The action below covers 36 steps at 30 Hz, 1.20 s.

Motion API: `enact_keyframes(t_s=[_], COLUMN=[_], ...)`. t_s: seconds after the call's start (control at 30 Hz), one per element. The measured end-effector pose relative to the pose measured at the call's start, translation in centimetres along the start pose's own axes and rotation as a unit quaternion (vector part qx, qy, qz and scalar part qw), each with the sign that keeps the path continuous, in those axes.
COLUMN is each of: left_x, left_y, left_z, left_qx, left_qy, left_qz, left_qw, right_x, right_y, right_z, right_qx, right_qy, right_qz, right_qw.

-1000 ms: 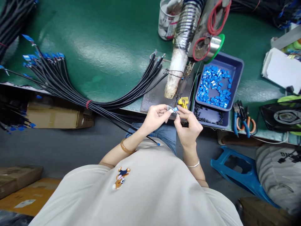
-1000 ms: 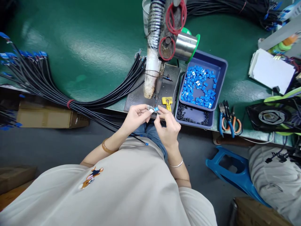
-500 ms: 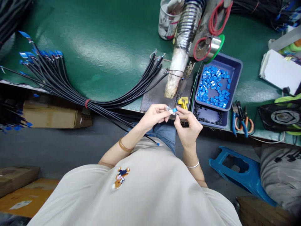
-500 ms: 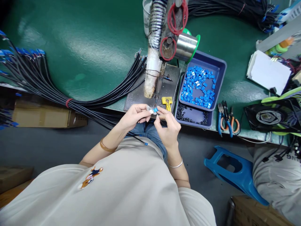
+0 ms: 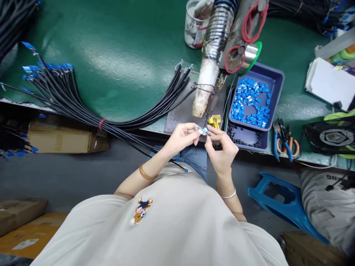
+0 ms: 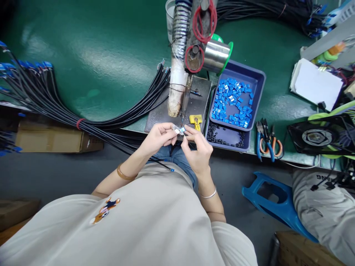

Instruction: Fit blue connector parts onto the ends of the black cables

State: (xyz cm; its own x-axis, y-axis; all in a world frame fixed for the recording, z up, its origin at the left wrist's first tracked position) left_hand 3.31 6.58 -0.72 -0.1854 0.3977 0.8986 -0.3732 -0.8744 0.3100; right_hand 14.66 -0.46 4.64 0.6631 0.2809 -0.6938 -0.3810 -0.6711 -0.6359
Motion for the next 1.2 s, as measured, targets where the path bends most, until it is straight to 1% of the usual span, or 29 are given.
enact_keyframes(t_s=[0.23,0.37,0.57,0.7,0.8,1.0,1.2], left_x=[0.21,0.43,0.59,0.30,0.12,0.45,0.90], left_y=[0.03,0.16,0.22,0.02,-0.17,-0.41,-0.35], left_z=[0.06,0.03,0.06,0.15,0.17,0.20,0.35], left_qx=[0.021,0.034,0.030,0.012,0.012,0.029,0.027], left_qy=[-0.057,-0.067,-0.041,-0.017,-0.016,-0.016,-0.013], left_qz=[0.084,0.103,0.085,0.059,0.043,0.047,0.048], left_qw=[0.995,0.992,0.995,0.998,0.999,0.998,0.998], right_x=[0.07,0.16,0.17,0.06,0.12,0.06,-0.36], right_y=[0.06,0.08,0.11,0.07,0.02,-0.26,-0.48], right_z=[0.03,0.01,0.01,0.02,0.09,0.17,0.17], right_qx=[0.003,0.008,0.009,0.012,0.011,0.014,0.011], right_qy=[0.005,0.008,0.006,0.009,0.011,0.011,0.013], right_qz=[-0.015,-0.010,-0.012,-0.022,-0.022,-0.021,-0.032], right_qw=[1.000,1.000,1.000,1.000,1.000,1.000,0.999])
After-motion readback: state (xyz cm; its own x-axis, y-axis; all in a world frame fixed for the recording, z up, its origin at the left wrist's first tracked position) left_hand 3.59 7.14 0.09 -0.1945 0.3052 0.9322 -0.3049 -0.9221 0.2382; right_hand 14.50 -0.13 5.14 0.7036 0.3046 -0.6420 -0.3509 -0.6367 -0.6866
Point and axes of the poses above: each hand's wrist, its own y-axis away from the middle knuckle, its own z-axis out of the palm, x = y × z, the point moved 7 cm from there along -y, towards the middle knuckle, and after that the axes turned 14 degrees about x, right-handed, at the moved point
